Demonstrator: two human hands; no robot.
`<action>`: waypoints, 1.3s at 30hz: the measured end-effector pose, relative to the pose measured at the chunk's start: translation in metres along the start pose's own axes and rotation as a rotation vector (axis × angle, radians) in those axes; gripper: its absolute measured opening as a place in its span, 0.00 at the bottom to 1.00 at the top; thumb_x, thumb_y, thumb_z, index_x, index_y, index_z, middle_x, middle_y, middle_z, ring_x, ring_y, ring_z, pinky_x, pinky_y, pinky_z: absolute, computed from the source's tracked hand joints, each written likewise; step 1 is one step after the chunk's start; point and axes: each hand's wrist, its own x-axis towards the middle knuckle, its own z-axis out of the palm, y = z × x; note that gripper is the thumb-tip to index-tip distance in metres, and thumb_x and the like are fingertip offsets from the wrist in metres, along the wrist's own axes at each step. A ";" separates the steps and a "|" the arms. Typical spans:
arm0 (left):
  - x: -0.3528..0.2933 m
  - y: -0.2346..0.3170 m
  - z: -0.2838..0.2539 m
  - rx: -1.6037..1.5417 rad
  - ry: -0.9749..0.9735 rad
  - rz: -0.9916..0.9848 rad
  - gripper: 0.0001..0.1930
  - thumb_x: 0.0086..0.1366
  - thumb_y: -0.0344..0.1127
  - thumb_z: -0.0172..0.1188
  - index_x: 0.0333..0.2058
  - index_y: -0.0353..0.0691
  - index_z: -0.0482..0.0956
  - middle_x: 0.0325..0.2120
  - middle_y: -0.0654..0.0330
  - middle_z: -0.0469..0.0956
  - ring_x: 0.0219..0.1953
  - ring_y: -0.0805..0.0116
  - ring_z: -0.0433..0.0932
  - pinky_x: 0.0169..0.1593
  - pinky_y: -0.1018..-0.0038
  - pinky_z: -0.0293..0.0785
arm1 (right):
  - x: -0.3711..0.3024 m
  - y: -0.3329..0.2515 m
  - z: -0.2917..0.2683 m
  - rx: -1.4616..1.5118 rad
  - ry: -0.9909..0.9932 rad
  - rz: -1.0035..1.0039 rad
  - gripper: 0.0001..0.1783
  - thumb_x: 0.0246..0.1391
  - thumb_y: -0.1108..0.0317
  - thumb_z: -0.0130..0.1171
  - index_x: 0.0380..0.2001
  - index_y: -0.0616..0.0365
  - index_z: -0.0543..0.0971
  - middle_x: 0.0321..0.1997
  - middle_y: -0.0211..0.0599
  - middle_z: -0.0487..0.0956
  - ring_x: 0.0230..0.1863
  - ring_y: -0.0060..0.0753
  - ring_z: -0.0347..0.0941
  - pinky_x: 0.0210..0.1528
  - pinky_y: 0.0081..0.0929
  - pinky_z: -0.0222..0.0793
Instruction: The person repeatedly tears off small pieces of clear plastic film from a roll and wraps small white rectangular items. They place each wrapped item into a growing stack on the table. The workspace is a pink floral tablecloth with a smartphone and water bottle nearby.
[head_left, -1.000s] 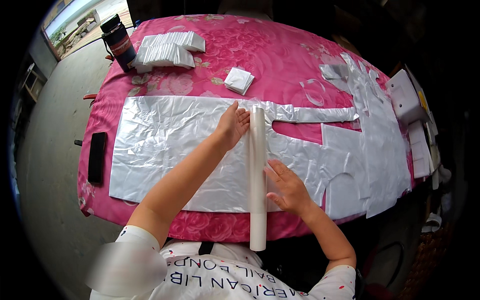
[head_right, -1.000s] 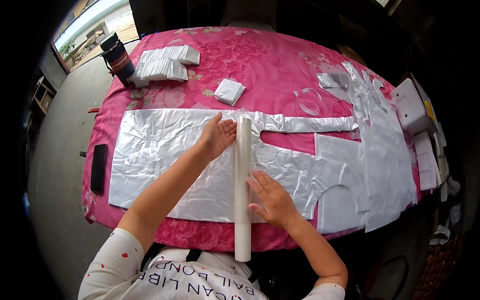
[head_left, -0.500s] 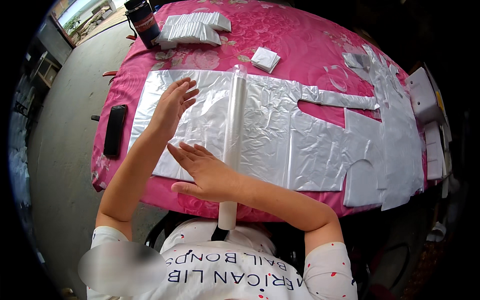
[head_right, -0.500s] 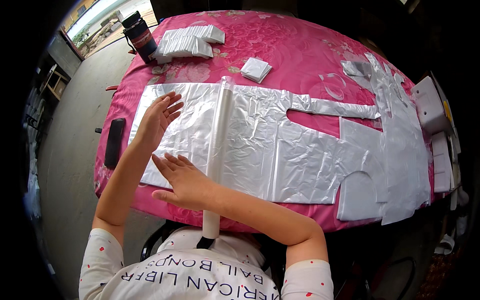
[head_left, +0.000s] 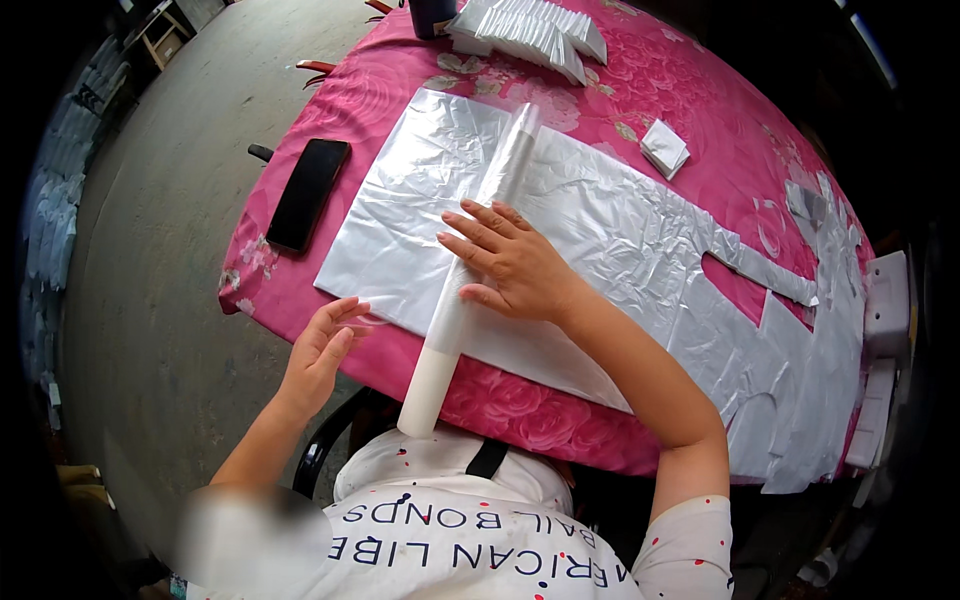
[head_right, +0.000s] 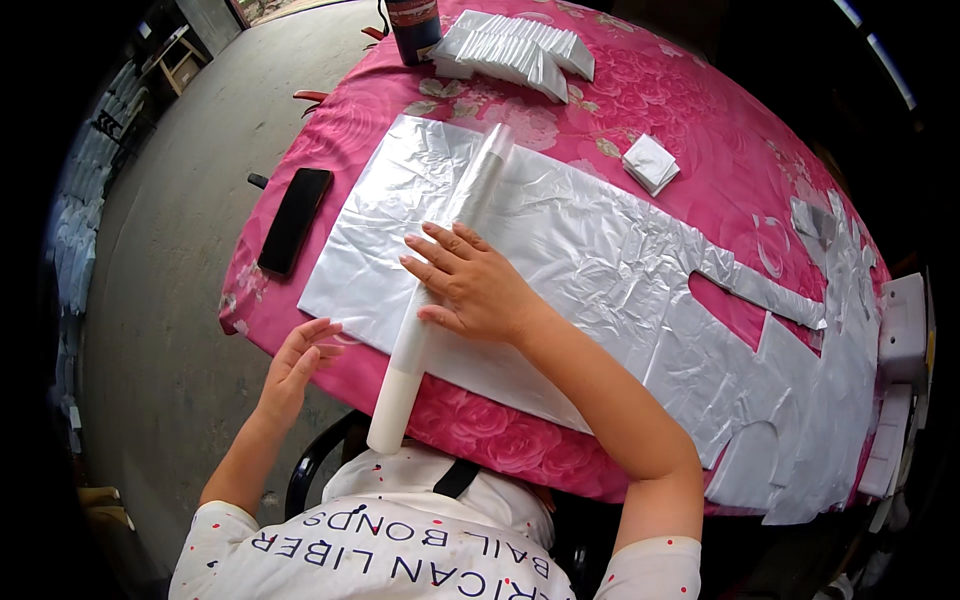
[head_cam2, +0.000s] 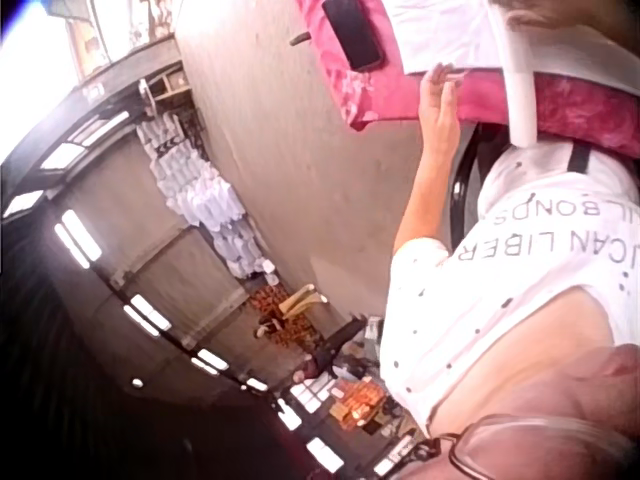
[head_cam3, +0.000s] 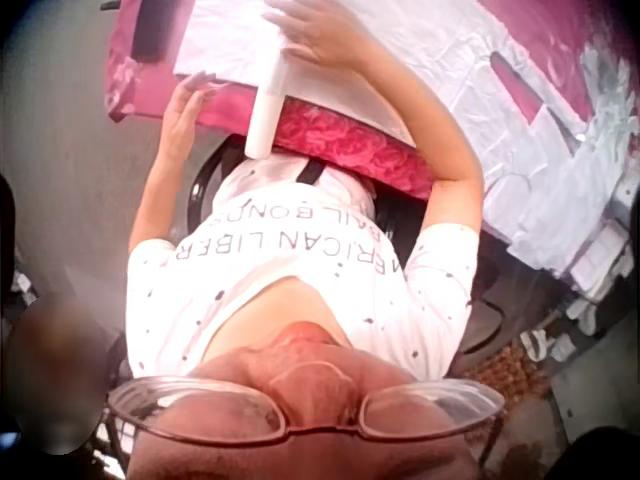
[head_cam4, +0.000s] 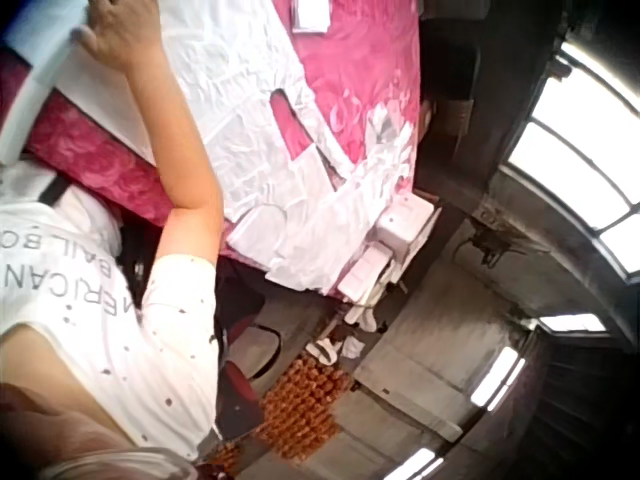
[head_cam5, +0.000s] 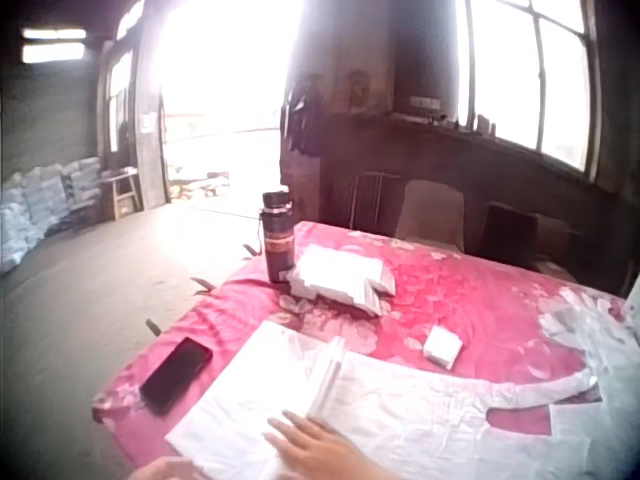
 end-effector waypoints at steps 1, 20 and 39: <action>-0.004 -0.003 0.004 0.006 0.000 0.012 0.20 0.66 0.33 0.45 0.56 0.35 0.60 0.53 0.55 0.66 0.48 0.70 0.70 0.52 0.74 0.64 | 0.015 0.000 0.009 0.009 0.007 -0.021 0.31 0.53 0.47 0.48 0.55 0.54 0.67 0.61 0.39 0.64 0.66 0.40 0.51 0.66 0.41 0.42; -0.015 0.008 0.015 0.496 -0.250 0.033 0.41 0.42 0.24 0.63 0.59 0.36 0.59 0.50 0.50 0.64 0.52 0.57 0.66 0.55 0.69 0.63 | 0.002 -0.027 0.014 0.007 0.115 -0.048 0.28 0.48 0.45 0.53 0.40 0.60 0.74 0.41 0.41 0.74 0.45 0.41 0.69 0.55 0.38 0.59; -0.013 0.004 0.032 0.149 -0.106 -0.119 0.30 0.46 0.31 0.64 0.51 0.34 0.68 0.32 0.59 0.77 0.33 0.69 0.77 0.39 0.74 0.74 | 0.045 -0.051 0.023 0.459 0.829 0.766 0.50 0.47 0.59 0.59 0.63 0.68 0.39 0.66 0.63 0.36 0.68 0.59 0.30 0.66 0.48 0.34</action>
